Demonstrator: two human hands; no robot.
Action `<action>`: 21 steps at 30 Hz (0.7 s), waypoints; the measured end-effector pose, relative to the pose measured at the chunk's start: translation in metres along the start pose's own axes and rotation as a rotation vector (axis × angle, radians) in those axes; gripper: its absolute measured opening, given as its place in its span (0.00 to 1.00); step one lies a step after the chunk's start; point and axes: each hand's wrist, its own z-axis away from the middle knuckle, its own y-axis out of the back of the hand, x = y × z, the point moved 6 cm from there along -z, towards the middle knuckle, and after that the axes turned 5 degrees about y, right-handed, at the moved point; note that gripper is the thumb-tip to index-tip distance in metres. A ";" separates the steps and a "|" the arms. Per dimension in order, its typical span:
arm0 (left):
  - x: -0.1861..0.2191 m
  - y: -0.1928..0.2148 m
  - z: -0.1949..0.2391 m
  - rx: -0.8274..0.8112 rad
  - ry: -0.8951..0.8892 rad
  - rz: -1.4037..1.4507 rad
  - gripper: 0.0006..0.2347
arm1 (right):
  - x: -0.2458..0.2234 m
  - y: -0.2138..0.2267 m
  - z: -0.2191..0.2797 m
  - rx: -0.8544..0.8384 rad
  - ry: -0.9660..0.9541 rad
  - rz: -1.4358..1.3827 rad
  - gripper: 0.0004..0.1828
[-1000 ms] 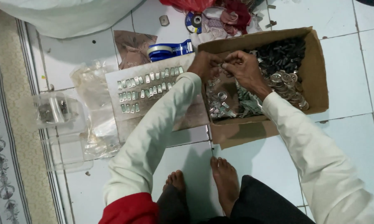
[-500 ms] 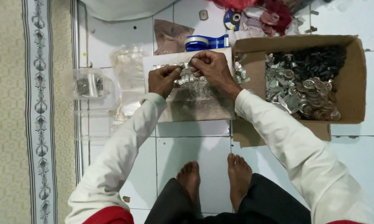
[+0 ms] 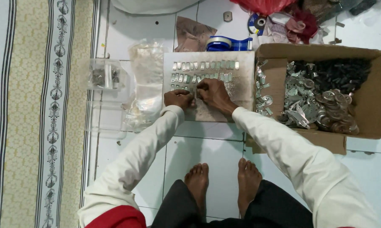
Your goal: The person sorts small metal hardware pieces from a cardboard box onto a white board, arranging them in rows. They then pick up the sorted pieces and place them into a clear plastic bag.
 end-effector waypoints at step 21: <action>0.083 -0.069 0.038 0.072 -0.892 -0.302 0.05 | 0.052 0.197 0.024 0.576 0.050 0.269 0.08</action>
